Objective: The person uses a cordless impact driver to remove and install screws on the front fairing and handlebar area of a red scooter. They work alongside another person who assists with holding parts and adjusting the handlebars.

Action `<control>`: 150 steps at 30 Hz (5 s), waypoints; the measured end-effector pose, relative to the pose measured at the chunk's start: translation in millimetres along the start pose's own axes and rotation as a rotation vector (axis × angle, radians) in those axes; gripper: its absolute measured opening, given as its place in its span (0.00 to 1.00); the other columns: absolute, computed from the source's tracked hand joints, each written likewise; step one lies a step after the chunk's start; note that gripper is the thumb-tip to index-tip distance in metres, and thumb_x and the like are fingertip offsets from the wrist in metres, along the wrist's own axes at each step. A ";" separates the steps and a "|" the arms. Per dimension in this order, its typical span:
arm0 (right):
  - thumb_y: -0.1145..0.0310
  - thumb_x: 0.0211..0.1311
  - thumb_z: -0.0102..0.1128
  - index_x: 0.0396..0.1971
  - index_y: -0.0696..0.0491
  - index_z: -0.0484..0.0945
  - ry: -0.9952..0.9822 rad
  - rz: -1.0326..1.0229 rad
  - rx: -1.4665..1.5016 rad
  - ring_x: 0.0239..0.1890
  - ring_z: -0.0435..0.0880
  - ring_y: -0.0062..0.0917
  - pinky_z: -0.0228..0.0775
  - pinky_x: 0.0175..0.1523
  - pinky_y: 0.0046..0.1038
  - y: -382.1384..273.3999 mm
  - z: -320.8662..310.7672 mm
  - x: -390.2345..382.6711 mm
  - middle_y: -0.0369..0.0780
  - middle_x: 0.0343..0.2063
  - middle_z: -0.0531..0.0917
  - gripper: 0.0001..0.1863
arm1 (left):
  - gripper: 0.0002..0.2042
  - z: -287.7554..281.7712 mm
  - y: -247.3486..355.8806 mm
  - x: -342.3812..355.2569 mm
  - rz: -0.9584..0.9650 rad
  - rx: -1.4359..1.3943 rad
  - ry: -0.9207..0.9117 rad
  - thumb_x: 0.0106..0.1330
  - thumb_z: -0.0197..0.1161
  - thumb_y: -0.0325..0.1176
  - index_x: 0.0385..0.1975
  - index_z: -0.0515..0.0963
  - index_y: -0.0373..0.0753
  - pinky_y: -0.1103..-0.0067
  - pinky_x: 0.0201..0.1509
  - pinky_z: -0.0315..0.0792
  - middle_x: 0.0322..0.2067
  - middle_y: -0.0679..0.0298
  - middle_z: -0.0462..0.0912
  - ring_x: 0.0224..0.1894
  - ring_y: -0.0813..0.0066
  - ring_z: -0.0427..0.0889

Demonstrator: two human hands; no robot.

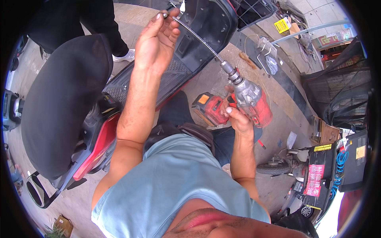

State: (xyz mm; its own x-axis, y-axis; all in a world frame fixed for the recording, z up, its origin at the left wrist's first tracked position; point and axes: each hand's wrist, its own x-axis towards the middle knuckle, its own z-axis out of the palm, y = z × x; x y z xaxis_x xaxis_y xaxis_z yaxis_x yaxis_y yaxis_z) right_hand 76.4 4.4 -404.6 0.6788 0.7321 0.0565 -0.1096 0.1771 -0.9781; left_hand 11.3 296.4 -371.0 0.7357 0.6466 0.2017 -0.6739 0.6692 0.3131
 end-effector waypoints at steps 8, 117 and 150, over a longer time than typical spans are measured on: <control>0.75 0.51 0.68 0.56 0.61 0.73 0.031 -0.024 0.050 0.30 0.79 0.19 0.71 0.36 0.24 12.4 -0.3 13.7 0.40 0.41 0.83 0.30 | 0.10 -2.8 0.8 19.3 -0.060 0.000 -0.013 0.77 0.51 0.32 0.47 0.74 0.33 0.83 0.41 0.78 0.48 0.54 0.81 0.38 0.77 0.80; 0.79 0.36 0.75 0.39 0.58 0.75 0.142 -0.336 -0.227 0.38 0.86 0.29 0.77 0.43 0.31 54.1 252.7 154.7 0.42 0.32 0.84 0.25 | 0.22 -145.5 53.8 -50.2 0.260 0.460 0.266 0.78 0.43 0.43 0.63 0.68 0.35 0.67 0.69 0.65 0.60 0.57 0.74 0.62 0.63 0.73; 0.66 0.42 0.79 0.61 0.57 0.67 0.095 -0.251 -0.370 0.49 0.85 0.45 0.76 0.54 0.39 21.8 217.4 116.8 0.52 0.44 0.84 0.43 | 0.25 -101.3 63.1 9.8 0.019 0.400 0.020 0.76 0.44 0.46 0.66 0.63 0.36 0.58 0.72 0.62 0.66 0.46 0.65 0.64 0.52 0.72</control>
State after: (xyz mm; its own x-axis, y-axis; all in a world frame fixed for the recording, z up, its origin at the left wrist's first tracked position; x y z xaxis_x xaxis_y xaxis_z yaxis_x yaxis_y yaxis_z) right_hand -4.6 236.7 -375.7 0.7169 0.6296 0.2994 0.3219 0.0820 -0.9432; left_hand -30.8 382.1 -443.3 0.7191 0.6673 0.1940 -0.6051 0.4639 0.6470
